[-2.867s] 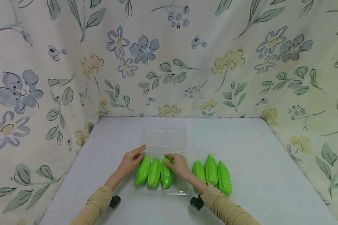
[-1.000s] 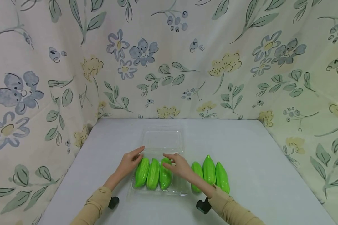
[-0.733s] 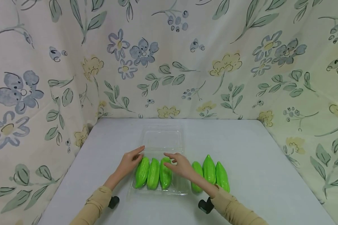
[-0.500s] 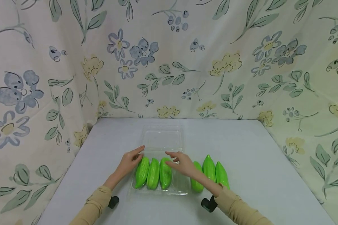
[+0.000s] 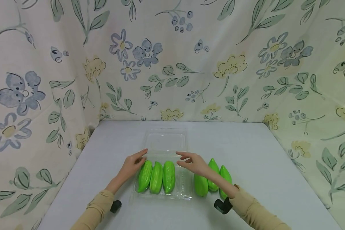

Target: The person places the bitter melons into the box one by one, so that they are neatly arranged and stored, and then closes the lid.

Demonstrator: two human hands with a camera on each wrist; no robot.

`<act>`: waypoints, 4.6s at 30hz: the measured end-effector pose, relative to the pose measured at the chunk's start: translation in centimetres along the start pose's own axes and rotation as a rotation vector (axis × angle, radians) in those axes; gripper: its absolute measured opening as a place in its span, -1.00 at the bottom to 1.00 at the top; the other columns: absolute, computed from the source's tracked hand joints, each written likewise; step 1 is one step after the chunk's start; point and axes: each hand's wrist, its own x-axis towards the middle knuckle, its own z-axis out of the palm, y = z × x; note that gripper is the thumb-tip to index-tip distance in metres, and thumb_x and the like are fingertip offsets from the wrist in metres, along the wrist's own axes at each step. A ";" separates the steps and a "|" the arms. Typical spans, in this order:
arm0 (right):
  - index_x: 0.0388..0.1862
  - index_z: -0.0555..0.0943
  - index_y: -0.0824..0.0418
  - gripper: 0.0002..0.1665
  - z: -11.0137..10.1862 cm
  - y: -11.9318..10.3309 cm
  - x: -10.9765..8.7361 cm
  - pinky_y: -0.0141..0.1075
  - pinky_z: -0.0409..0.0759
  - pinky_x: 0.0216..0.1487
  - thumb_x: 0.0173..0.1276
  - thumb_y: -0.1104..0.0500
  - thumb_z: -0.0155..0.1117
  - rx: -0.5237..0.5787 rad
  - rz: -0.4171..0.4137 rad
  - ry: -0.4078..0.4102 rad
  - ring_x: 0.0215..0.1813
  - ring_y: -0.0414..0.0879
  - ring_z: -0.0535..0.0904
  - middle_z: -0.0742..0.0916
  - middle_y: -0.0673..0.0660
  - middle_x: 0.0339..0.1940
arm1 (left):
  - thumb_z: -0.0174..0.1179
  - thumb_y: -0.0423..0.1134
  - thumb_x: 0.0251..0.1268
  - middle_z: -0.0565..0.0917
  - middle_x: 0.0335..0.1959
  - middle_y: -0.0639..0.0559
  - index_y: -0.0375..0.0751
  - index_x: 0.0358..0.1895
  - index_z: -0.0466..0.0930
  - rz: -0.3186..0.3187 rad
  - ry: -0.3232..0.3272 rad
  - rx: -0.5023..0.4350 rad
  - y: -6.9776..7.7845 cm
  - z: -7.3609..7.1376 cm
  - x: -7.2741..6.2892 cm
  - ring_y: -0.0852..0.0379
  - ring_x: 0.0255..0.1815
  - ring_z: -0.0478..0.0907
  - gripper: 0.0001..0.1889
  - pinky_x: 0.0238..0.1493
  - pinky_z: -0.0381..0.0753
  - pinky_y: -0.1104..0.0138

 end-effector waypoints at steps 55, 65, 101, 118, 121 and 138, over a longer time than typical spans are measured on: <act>0.44 0.20 0.32 -0.26 -14.0 7.8 -3.7 0.11 0.59 0.10 0.45 -0.05 0.08 0.061 0.378 -0.176 0.27 0.41 0.37 0.42 0.50 0.29 | 0.13 -0.38 0.33 0.54 0.21 -0.17 -0.34 0.23 0.47 -0.011 -0.018 -0.012 -0.3 0.0 0.2 -0.06 0.12 0.58 -0.60 -0.04 0.67 0.18; 0.36 0.35 0.28 -0.31 -14.5 8.6 -4.5 0.10 0.62 0.02 0.35 -0.01 0.22 0.005 0.404 -0.305 0.17 0.24 0.47 0.56 0.35 0.16 | 0.13 -0.38 0.33 0.54 0.21 -0.18 -0.34 0.23 0.47 -0.016 -0.022 -0.017 -0.2 0.1 0.2 -0.06 0.12 0.58 -0.60 -0.05 0.67 0.17; 0.08 0.52 0.26 -0.50 -10.7 9.7 -4.7 -0.19 0.72 -0.21 0.13 0.28 0.41 -0.092 0.467 -0.391 -0.17 -0.06 0.59 0.55 0.30 -0.02 | 0.13 -0.36 0.34 0.54 0.22 -0.17 -0.31 0.24 0.46 -0.029 -0.019 -0.024 -0.3 0.1 0.2 -0.09 0.10 0.60 -0.59 -0.03 0.67 0.15; -0.04 0.57 0.25 -0.60 -10.5 10.0 -4.6 -0.24 0.70 -0.29 0.12 0.30 0.42 -0.141 0.423 -0.378 -0.27 -0.08 0.57 0.56 0.25 -0.11 | 0.13 -0.37 0.34 0.53 0.23 -0.17 -0.31 0.25 0.45 -0.039 -0.028 -0.032 -0.1 0.0 0.2 -0.09 0.11 0.59 -0.58 -0.02 0.66 0.16; -0.04 0.57 0.25 -0.60 -10.5 10.0 -4.6 -0.24 0.70 -0.29 0.12 0.29 0.43 -0.141 0.427 -0.378 -0.27 -0.07 0.57 0.55 0.25 -0.11 | 0.13 -0.37 0.34 0.53 0.22 -0.17 -0.31 0.25 0.45 -0.040 -0.028 -0.031 0.0 0.0 0.2 -0.07 0.13 0.58 -0.58 -0.02 0.66 0.17; -0.03 0.57 0.25 -0.60 -10.6 10.1 -4.8 -0.23 0.71 -0.27 0.13 0.29 0.42 -0.148 0.416 -0.367 -0.25 -0.06 0.58 0.54 0.26 -0.09 | 0.13 -0.38 0.33 0.53 0.22 -0.18 -0.33 0.24 0.46 -0.020 -0.022 -0.022 0.0 -0.1 0.4 -0.06 0.13 0.57 -0.59 -0.03 0.67 0.17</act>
